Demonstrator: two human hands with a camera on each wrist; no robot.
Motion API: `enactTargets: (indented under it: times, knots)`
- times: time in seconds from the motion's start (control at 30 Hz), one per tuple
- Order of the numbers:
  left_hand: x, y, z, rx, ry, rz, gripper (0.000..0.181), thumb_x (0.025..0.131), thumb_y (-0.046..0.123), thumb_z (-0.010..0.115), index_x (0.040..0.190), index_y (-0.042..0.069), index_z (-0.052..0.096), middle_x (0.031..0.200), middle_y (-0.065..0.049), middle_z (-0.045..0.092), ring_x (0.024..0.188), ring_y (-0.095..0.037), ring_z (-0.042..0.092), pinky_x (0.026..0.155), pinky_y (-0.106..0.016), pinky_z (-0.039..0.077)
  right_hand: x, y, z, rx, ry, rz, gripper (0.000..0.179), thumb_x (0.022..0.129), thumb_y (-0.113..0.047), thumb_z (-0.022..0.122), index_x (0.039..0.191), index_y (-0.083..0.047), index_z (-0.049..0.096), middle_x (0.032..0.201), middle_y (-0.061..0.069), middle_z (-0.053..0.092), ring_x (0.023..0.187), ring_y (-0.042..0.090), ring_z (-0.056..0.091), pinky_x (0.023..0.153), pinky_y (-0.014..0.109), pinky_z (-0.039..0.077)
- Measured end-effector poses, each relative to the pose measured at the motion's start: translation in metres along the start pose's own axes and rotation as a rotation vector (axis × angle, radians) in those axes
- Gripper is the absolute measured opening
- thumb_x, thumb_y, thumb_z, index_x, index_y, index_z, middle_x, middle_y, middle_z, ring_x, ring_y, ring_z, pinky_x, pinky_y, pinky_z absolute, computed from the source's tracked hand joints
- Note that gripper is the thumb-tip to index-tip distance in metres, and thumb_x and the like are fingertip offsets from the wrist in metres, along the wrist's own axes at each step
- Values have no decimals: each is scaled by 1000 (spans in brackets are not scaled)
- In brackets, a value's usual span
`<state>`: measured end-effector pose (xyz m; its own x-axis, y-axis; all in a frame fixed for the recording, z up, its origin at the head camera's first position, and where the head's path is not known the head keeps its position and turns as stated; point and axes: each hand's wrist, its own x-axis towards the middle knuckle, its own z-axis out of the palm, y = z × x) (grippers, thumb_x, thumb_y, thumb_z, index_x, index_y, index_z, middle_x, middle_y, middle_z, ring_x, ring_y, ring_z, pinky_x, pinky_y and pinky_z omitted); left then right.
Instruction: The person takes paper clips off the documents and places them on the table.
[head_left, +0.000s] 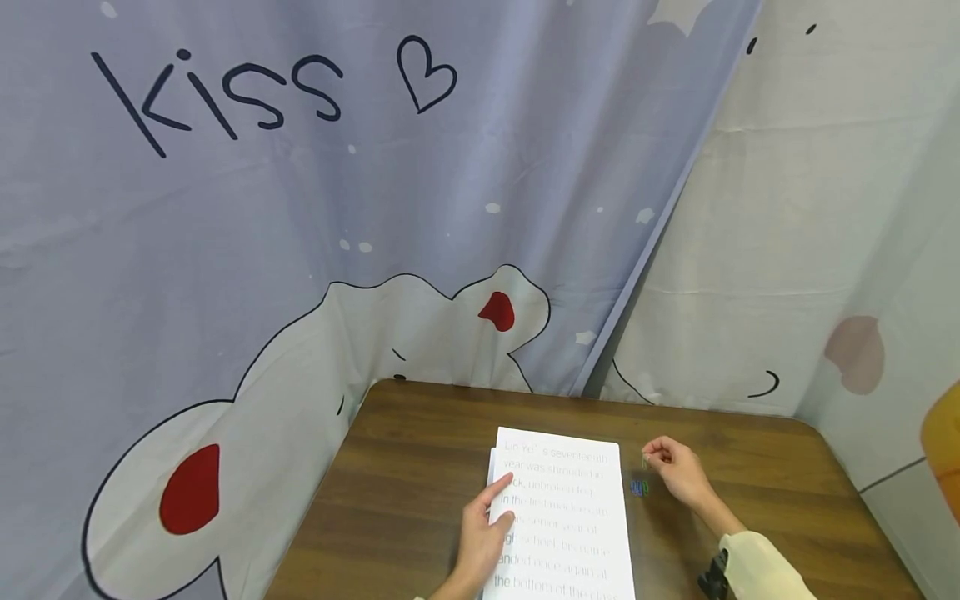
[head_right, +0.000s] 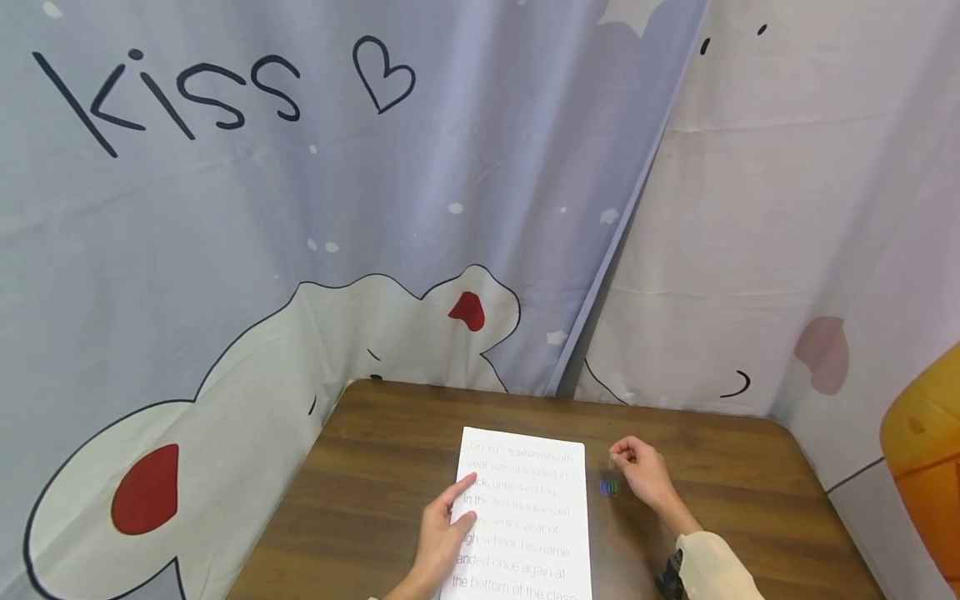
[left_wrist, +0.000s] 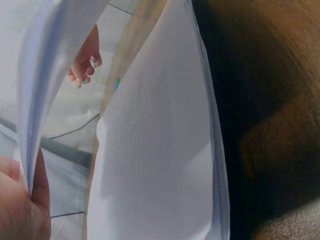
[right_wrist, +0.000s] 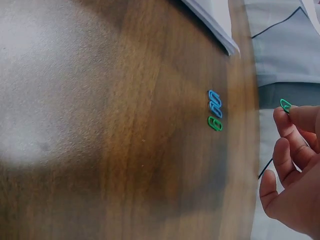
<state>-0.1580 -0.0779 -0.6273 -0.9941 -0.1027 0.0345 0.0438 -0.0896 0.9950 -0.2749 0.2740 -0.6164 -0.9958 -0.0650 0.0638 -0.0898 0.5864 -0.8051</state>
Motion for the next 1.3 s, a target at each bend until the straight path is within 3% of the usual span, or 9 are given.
enactTargets:
  times: [0.6,0.87,1.3]
  knots:
    - [-3,-3,-2,-19,5,-29,61,84,-14,62,141,5,67,147,-18,64,119,-22,66,90,-21,57,-9,31,2,-82,-43,30,4,96,-4,72,97,0,71,87,4,69,75,8,56,66,23,46]
    - [-4,-3,-2,-20,4,-33,60,85,-13,62,142,5,66,145,-19,65,114,-22,68,85,-21,57,-10,35,3,-92,-34,43,5,96,-5,72,95,0,72,86,6,70,75,10,57,67,25,46]
    - [-1,-5,-2,20,2,-21,61,85,-13,61,142,6,66,149,-18,62,124,-22,65,95,-20,55,-11,41,7,-198,-32,59,4,95,-9,71,92,-9,73,86,1,72,80,14,61,76,37,41]
